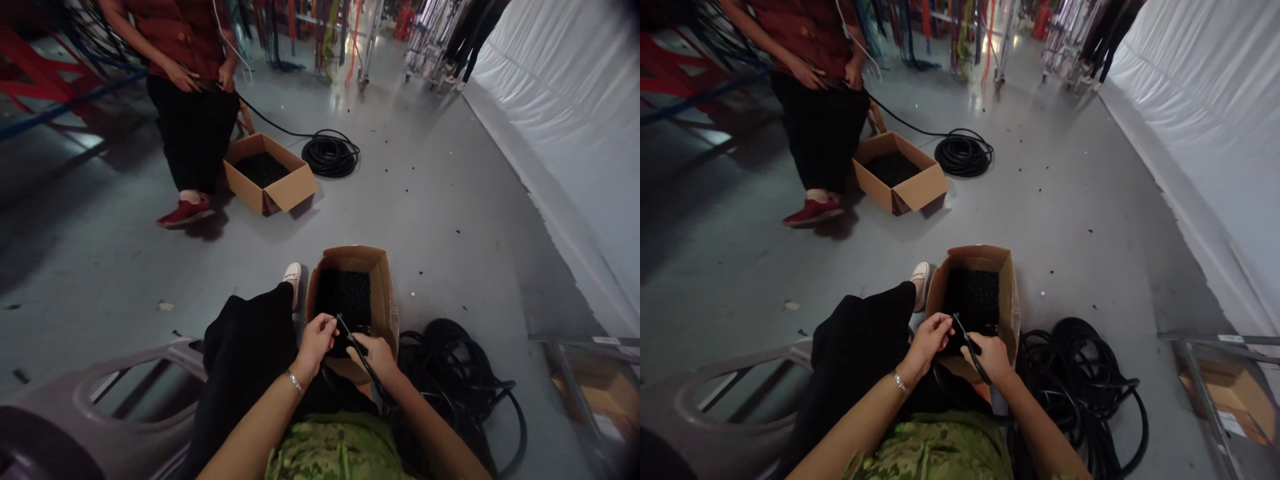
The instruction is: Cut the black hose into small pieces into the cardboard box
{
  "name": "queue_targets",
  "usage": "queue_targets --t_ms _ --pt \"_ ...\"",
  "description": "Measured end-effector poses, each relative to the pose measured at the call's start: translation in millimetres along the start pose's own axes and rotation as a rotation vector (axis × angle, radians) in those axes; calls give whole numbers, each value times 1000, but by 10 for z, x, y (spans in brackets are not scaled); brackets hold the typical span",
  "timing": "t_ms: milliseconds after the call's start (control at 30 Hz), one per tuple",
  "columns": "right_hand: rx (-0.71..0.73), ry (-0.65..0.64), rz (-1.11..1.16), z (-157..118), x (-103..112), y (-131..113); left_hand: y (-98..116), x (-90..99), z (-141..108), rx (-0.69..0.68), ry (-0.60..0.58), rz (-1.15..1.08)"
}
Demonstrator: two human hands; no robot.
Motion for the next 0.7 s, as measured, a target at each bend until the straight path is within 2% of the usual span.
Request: queue_targets --t_ms 100,267,333,700 --pt "14 -25 133 50 14 23 41 -3 -19 -13 -2 27" --pt "82 -201 455 152 36 24 129 -26 -74 -24 -52 24" --pt "85 -233 548 178 36 27 146 -28 -76 -12 -53 17" --pt "115 -226 490 242 67 18 166 -54 -50 37 -55 0"
Point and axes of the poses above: each hand's wrist, its own z-axis towards the middle knuckle, its own x-axis out of the back of the hand, y = z × x, the point moved 2 cm from there along z, towards the middle knuckle, and after that the axes turned 7 degrees about -y, right-handed, at the moved point
